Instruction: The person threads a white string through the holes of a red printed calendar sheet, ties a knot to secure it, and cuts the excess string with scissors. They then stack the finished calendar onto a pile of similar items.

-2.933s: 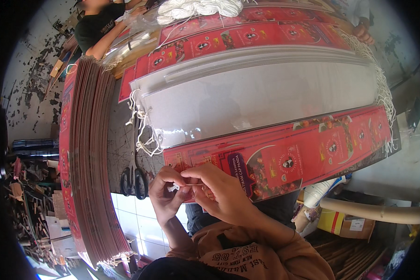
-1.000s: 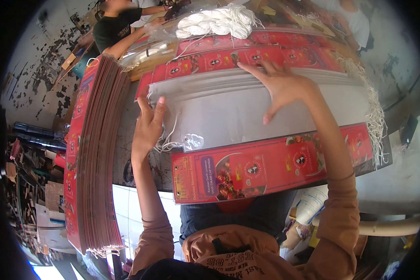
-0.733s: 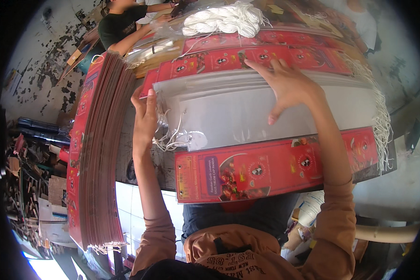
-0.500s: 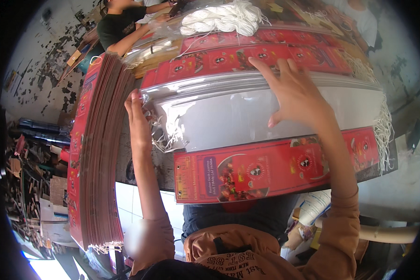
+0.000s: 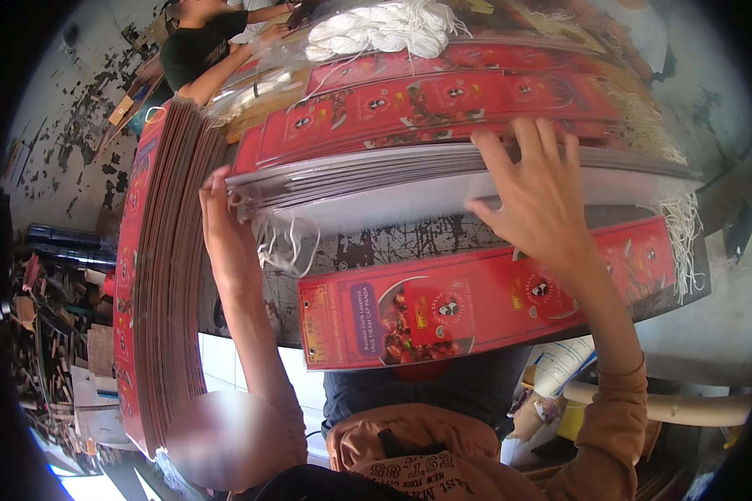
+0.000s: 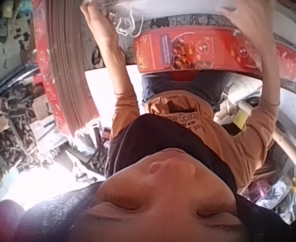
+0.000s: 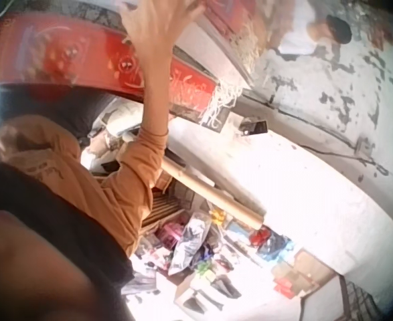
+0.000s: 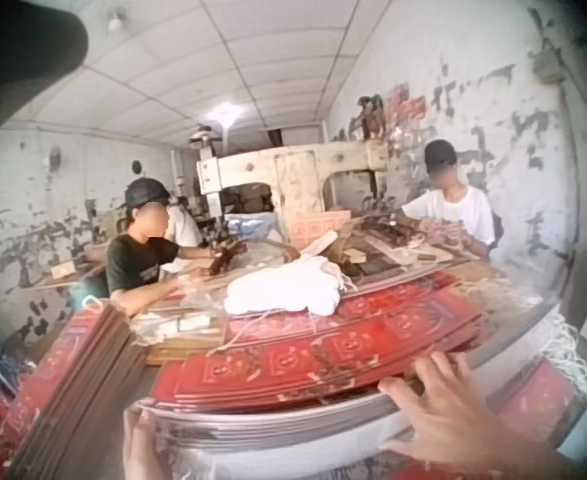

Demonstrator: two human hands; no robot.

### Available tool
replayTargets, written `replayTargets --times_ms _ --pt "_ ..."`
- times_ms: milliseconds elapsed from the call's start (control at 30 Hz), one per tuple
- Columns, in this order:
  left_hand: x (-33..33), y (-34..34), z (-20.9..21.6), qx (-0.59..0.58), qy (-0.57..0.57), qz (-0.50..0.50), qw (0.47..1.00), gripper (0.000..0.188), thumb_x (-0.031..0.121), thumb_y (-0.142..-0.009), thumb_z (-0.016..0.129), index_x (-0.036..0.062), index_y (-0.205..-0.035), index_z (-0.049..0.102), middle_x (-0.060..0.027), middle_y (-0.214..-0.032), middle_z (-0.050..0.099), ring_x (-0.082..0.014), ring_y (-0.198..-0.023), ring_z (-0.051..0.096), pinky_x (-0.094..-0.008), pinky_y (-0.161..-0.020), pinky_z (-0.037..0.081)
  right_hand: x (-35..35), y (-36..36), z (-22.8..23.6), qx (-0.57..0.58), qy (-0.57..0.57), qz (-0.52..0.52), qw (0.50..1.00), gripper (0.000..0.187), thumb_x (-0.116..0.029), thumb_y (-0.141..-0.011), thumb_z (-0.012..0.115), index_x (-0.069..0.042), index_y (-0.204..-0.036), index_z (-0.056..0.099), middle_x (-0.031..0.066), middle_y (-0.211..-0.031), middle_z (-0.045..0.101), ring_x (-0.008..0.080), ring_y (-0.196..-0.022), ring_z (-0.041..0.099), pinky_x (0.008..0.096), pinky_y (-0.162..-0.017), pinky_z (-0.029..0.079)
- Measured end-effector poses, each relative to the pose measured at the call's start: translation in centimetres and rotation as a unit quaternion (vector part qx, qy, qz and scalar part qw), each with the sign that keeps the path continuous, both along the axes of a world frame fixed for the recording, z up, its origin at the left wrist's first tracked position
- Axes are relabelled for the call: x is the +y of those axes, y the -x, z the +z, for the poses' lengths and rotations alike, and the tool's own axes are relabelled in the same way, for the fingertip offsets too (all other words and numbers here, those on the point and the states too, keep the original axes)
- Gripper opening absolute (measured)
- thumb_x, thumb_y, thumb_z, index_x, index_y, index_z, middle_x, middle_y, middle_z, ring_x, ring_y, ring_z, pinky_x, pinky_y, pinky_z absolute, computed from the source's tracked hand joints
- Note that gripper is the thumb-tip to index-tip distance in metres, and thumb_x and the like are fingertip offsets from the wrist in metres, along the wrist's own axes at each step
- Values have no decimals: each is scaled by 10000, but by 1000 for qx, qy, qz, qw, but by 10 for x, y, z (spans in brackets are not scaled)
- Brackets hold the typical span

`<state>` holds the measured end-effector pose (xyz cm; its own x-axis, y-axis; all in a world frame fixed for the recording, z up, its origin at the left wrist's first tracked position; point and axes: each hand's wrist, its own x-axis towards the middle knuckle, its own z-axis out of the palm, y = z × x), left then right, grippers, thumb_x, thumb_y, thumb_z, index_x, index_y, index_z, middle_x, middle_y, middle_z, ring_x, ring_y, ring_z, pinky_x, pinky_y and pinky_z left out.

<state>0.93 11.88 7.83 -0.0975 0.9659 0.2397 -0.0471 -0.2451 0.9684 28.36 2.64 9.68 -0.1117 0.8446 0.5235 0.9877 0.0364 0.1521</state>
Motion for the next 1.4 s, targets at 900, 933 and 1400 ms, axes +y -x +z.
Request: replayTargets --times_ms 900,933,1400 --pt "3 -43 -33 81 -123 -159 976 988 3 -689 689 86 -1380 -13 -195 -1280 290 -301 -1141 413 -426 -950 396 17 -19 20 71 69 159 982 616 -399 -682 662 -69 -1173 492 118 -1038 557 293 -942 538 399 -810 403" --pt "-1 -43 -28 65 -96 -161 980 954 -1 -696 685 81 -1373 18 -194 -1267 306 -293 -1129 425 -407 -946 390 16 -22 21 75 65 172 980 597 -413 -701 648 -69 -1168 505 114 -1025 565 289 -936 543 394 -809 405" --pt "-1 -40 -38 79 -135 -140 978 919 60 -671 733 81 -1365 131 -173 -1302 324 -261 -1184 375 -369 -993 321 -90 -348 -42 723 -319 -79 608 878 -658 -858 172 97 -1196 466 169 -1282 455 291 -1223 373 355 -1032 237"
